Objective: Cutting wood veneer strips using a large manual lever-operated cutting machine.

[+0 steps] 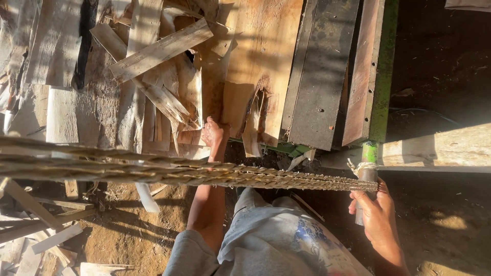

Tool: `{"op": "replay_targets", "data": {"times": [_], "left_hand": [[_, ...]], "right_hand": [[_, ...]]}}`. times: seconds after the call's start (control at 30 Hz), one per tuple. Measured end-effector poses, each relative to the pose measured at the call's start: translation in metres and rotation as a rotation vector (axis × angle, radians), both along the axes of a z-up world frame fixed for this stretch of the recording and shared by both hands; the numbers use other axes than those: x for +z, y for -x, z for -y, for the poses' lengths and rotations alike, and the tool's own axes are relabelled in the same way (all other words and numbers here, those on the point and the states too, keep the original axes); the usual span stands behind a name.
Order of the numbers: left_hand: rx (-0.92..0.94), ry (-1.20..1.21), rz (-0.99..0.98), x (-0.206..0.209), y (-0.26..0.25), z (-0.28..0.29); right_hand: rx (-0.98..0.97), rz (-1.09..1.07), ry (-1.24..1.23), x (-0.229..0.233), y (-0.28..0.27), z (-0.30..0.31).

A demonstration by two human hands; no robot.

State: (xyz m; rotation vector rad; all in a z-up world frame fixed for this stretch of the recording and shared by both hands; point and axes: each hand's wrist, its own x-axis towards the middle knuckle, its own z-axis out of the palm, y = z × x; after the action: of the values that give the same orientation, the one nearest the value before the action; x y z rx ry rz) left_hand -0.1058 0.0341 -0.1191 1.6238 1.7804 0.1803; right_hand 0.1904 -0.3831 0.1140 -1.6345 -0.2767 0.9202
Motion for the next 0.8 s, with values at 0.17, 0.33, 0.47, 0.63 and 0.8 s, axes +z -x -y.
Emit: {"op": "replay_targets", "data": {"times": [0.17,0.33,0.47,0.63,0.8], "left_hand": [[0.014,0.31,0.603,0.052,-0.002,-0.003],[0.0,0.502,0.865,0.145,-0.027,-0.018],[-0.051,0.389,1.033,0.074,-0.046,-0.037],[0.018,0.417,1.219,0.113,0.017,0.009],[0.174,0.502,1.154,0.115,0.096,0.04]], "right_hand": [[-0.049,-0.009,-0.065,0.024,0.012,-0.004],[-0.052,0.026,-0.092,0.005,0.005,0.001],[-0.047,-0.086,-0.254,-0.013,0.011,0.009],[-0.068,-0.473,-0.749,-0.093,0.078,-0.016],[0.054,-0.503,-0.208,-0.153,0.147,-0.105]]}}
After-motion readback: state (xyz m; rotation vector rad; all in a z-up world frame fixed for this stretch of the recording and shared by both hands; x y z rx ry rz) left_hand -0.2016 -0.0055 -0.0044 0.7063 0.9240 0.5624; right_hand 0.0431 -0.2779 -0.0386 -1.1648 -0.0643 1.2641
